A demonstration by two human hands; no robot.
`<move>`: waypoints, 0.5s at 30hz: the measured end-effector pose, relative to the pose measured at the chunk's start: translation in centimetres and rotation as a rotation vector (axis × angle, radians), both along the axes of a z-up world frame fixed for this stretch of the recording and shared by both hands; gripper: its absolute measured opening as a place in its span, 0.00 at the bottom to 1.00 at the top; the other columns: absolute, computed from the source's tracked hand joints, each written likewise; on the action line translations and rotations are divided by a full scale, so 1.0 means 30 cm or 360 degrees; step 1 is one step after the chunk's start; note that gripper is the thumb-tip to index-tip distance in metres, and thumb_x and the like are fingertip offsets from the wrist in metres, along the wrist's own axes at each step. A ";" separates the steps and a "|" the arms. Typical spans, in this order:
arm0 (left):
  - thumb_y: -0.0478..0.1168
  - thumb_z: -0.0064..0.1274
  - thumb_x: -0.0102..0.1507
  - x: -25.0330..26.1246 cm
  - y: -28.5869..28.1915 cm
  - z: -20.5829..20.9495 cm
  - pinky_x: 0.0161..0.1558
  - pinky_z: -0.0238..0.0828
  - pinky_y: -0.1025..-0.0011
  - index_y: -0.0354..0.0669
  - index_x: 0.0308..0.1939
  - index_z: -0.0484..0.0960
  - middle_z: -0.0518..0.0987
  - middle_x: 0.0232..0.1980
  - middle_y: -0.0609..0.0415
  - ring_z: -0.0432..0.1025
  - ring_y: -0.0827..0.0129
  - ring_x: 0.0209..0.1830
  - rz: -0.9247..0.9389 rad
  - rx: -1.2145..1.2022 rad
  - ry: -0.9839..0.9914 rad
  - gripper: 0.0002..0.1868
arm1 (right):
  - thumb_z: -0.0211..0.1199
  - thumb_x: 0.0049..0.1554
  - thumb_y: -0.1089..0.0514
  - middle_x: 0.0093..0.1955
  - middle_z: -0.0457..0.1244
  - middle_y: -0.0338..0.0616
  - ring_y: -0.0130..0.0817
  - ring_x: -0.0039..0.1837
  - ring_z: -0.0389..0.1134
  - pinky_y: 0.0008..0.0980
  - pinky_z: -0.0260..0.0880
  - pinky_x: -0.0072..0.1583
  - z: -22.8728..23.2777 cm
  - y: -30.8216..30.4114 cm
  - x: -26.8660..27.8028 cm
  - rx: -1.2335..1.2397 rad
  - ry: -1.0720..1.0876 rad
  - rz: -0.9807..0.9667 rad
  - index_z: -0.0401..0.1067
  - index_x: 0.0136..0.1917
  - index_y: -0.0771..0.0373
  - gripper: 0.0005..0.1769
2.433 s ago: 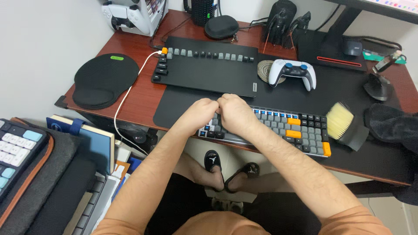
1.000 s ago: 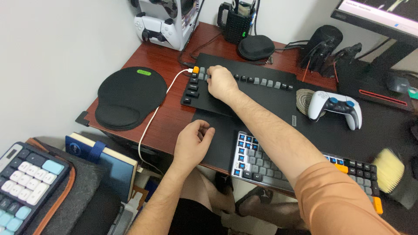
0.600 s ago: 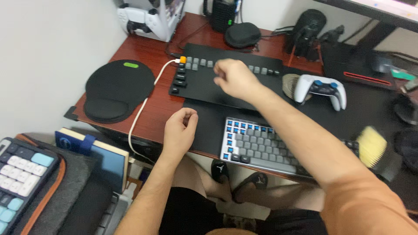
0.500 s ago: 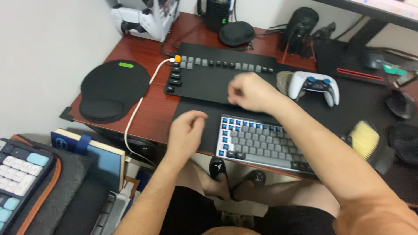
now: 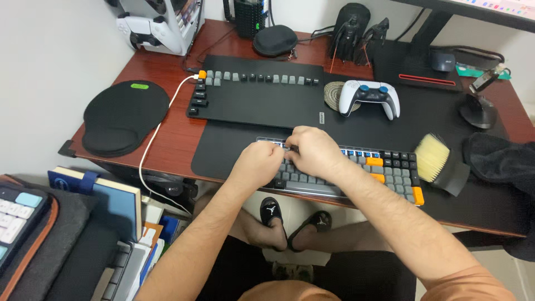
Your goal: The person assembles a mechanical keyboard by placing keycaps onto the switches. They pick up individual keycaps from a mat and press them into place on the keyboard, working across different sections of the layout.
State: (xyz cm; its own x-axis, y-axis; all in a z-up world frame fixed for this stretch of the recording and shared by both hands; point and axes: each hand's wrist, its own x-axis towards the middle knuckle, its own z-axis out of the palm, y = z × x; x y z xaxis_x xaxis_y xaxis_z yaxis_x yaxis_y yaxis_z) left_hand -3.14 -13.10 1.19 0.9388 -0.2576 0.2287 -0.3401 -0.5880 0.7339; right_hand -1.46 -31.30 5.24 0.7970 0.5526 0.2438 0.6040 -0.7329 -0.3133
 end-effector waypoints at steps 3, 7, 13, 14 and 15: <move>0.41 0.43 0.63 0.030 0.002 -0.053 0.39 0.70 0.50 0.31 0.26 0.78 0.78 0.31 0.35 0.74 0.41 0.33 -0.0122 0.0114 -0.0219 0.18 | 0.70 0.47 0.58 0.44 0.68 0.50 0.51 0.50 0.70 0.46 0.71 0.53 -0.022 0.013 -0.002 -0.0016 -0.0043 -0.0067 0.80 0.39 0.63 0.07; 0.42 0.45 0.62 0.098 0.010 -0.086 0.36 0.69 0.50 0.34 0.28 0.79 0.80 0.32 0.39 0.75 0.44 0.33 -0.0355 0.0471 -0.0678 0.15 | 0.70 0.49 0.58 0.43 0.67 0.50 0.51 0.51 0.70 0.46 0.70 0.54 -0.030 0.015 -0.004 0.0010 -0.0035 -0.0061 0.79 0.38 0.63 0.07; 0.46 0.43 0.60 0.124 0.011 -0.026 0.25 0.64 0.62 0.34 0.31 0.81 0.76 0.24 0.49 0.67 0.64 0.20 0.0100 -0.0552 0.0952 0.18 | 0.65 0.52 0.62 0.46 0.64 0.51 0.52 0.52 0.69 0.46 0.70 0.54 -0.058 0.018 -0.018 -0.0004 -0.0045 -0.0017 0.74 0.44 0.65 0.06; 0.46 0.43 0.60 0.120 0.008 -0.022 0.26 0.65 0.62 0.35 0.30 0.80 0.76 0.24 0.49 0.68 0.64 0.20 0.0096 -0.0544 0.0930 0.18 | 0.65 0.52 0.63 0.46 0.64 0.52 0.52 0.52 0.69 0.47 0.70 0.54 -0.062 0.017 -0.017 -0.0029 -0.0041 -0.0007 0.74 0.44 0.65 0.06; 0.46 0.43 0.60 0.117 0.003 -0.019 0.26 0.65 0.62 0.35 0.29 0.80 0.76 0.24 0.49 0.68 0.64 0.21 0.0091 -0.0536 0.0907 0.18 | 0.64 0.52 0.63 0.47 0.64 0.52 0.52 0.52 0.68 0.47 0.70 0.54 -0.066 0.018 -0.015 -0.0054 -0.0037 0.0004 0.73 0.44 0.66 0.06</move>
